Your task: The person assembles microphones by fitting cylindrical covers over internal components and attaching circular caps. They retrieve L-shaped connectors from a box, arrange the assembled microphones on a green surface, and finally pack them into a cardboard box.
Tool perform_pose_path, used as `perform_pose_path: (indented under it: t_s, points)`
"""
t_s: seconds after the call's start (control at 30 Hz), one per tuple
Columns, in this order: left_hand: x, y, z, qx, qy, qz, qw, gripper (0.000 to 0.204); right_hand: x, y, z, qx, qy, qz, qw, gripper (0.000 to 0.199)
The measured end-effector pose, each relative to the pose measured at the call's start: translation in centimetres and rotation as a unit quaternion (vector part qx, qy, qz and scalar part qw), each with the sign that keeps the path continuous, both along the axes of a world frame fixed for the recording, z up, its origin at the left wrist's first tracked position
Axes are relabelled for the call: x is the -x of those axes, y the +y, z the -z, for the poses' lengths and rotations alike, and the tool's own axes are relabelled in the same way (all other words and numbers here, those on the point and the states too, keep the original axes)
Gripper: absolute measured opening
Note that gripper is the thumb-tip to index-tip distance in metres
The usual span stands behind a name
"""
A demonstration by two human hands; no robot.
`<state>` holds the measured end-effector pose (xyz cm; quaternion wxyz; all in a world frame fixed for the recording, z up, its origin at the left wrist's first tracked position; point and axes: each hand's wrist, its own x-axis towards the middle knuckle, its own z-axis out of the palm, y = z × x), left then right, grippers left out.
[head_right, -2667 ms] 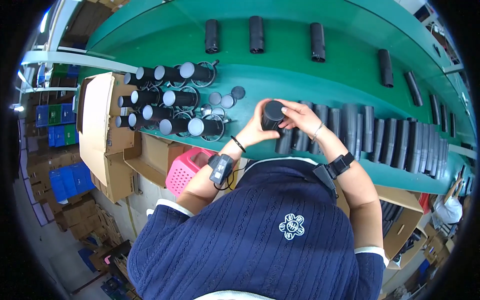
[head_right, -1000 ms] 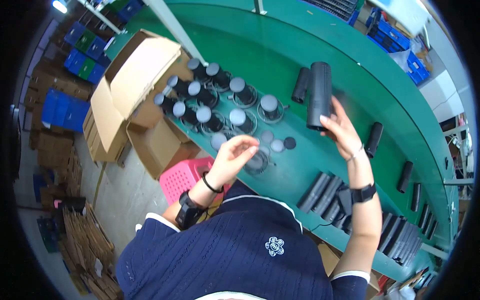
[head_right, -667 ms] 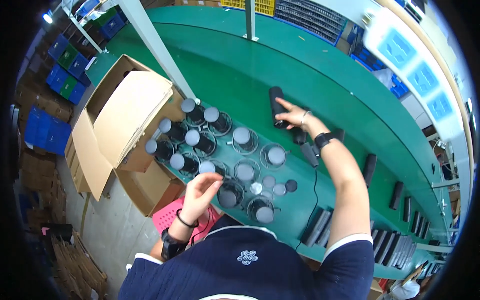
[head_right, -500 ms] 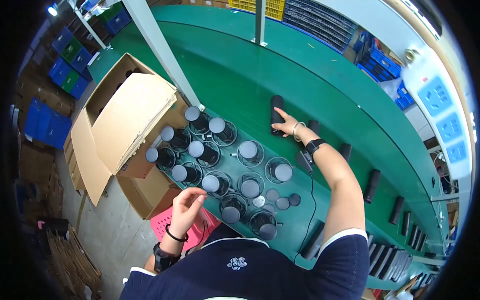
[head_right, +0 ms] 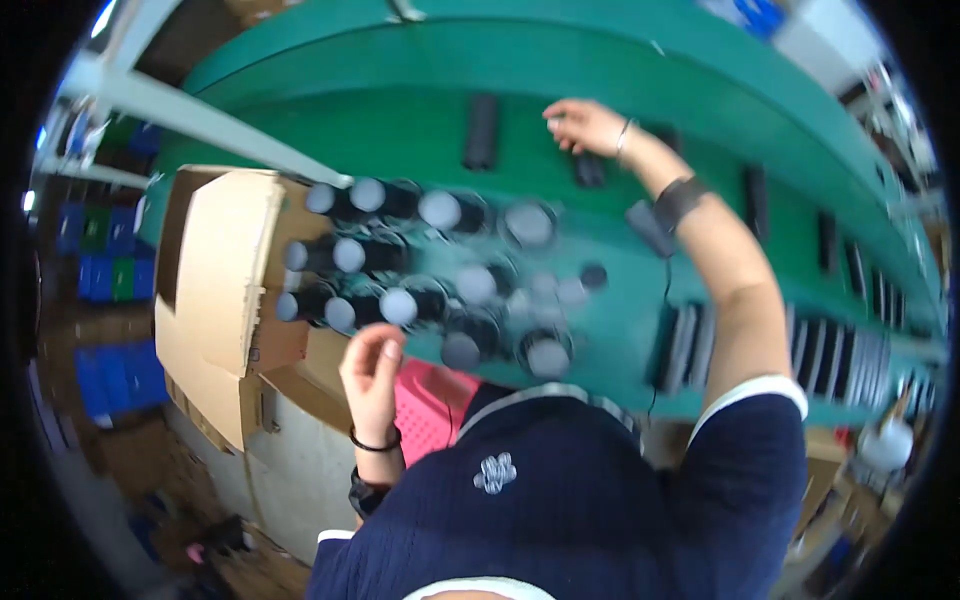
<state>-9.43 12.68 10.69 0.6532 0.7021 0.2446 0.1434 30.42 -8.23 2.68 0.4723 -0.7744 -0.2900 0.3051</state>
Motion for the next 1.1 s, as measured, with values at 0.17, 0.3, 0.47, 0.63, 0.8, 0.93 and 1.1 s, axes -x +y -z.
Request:
perform_pose_path:
  t_s: [0.17, 0.3, 0.47, 0.63, 0.8, 0.93, 1.1]
  points:
    - [-1.5, -4.3, -0.8, 0.055, -0.043, 0.123, 0.99, 0.019, 12.0, -18.8, -0.7, 0.176, 0.123, 0.002, 0.977, 0.027]
    - [-4.2, -10.8, -0.7, 0.167, -0.021, 0.28, 0.945, 0.022, 27.0, -25.5, 5.9, 0.47, -0.122, 0.08, 0.871, 0.072]
    - [-5.8, -18.8, 3.6, 0.325, 0.102, 0.419, 0.842, 0.023, 31.4, -22.3, 5.5, 0.508, -0.081, 0.146, 0.845, 0.111]
    - [-6.1, -24.3, 9.9, 0.238, 0.208, 0.446, 0.837, 0.051, 30.3, -24.4, 3.7, 0.247, -0.021, 0.238, 0.939, 0.112]
    - [-6.7, -26.3, 10.6, 0.263, 0.033, 0.409, 0.873, 0.074, 31.3, -23.6, 0.3, -0.006, -0.104, 0.16, 0.982, 0.104]
    - [-7.7, -23.7, 8.0, 0.211, -0.036, 0.395, 0.894, 0.069, 30.4, -21.6, -3.0, 0.009, -0.195, 0.107, 0.975, 0.097]
    - [-6.9, -18.7, 2.3, 0.016, -0.056, 0.349, 0.935, 0.084, 26.1, -17.6, -7.4, -0.114, -0.05, 0.113, 0.986, 0.103]
